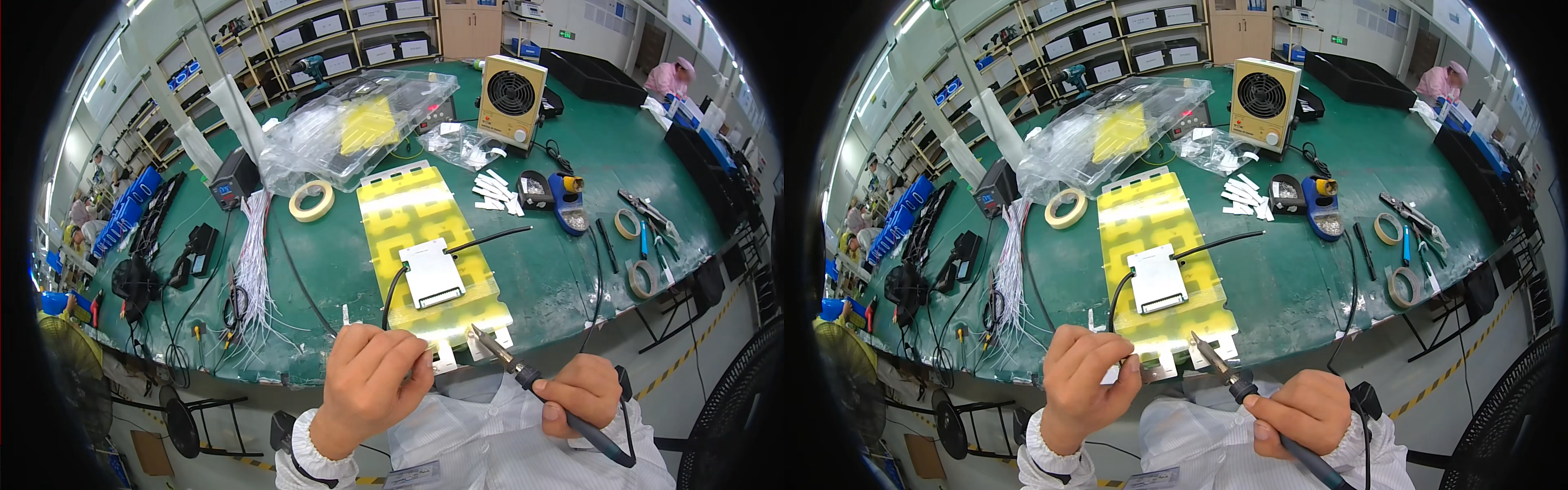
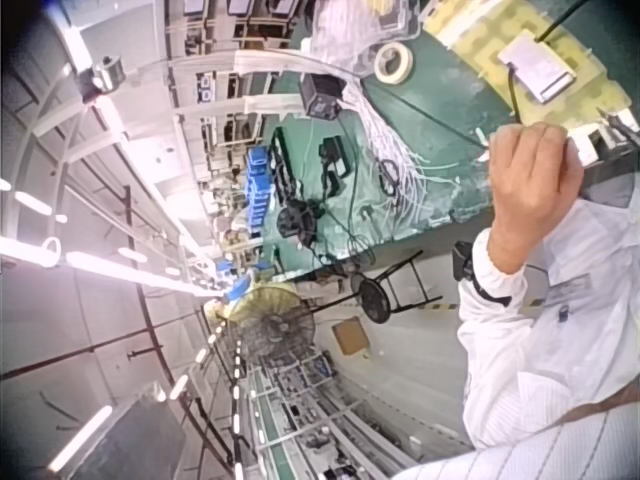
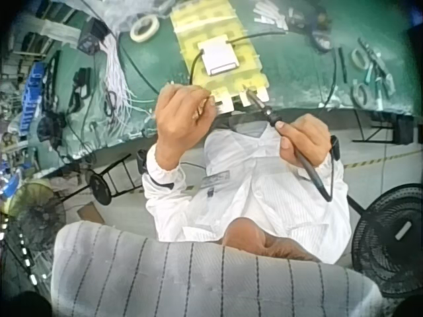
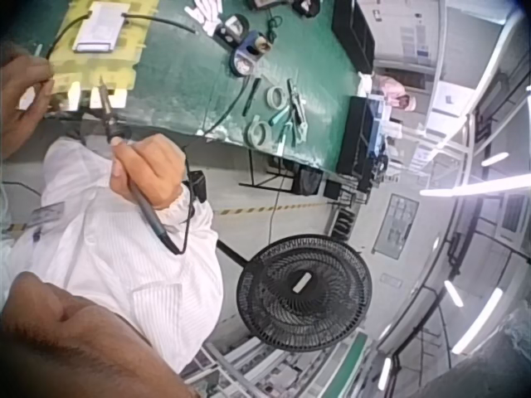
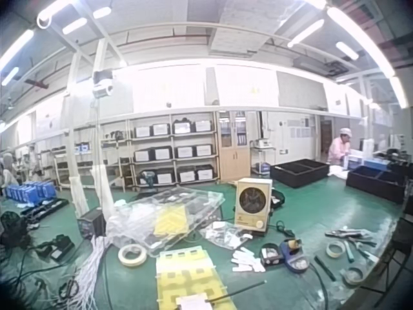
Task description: The recorder is assembling electronic components by applying adhesive strips and mounting a control board onto a battery pack.
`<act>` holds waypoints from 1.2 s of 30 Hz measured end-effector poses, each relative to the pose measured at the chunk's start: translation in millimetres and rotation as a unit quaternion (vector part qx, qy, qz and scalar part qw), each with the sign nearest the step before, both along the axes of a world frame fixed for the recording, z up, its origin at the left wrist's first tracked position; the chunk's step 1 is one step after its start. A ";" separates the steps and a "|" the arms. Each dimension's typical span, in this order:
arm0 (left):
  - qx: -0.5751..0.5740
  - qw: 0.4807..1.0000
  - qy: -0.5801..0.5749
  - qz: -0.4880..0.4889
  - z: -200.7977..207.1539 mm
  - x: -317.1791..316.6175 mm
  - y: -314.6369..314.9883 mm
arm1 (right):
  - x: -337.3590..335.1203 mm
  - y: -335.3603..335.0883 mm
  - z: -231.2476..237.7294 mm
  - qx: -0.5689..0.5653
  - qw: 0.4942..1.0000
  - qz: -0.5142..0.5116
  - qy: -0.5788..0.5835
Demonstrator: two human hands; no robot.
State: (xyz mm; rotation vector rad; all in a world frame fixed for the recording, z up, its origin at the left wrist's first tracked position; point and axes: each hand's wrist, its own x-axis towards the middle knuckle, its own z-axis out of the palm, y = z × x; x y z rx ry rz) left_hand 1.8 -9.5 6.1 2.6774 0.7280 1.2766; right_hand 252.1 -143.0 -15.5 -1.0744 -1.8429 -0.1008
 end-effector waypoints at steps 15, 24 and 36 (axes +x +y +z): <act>0.049 0.995 0.023 0.081 -9.3 -31.1 1.7 | 3.3 -1.9 2.1 0.002 1.000 -0.012 0.000; -0.040 0.998 -0.042 0.019 -10.7 -24.3 -3.3 | 0.4 -2.1 4.7 0.006 1.000 -0.009 0.000; 0.050 0.995 0.078 0.043 -3.4 -34.0 -4.5 | -11.6 -0.4 8.8 -0.014 1.000 0.023 0.002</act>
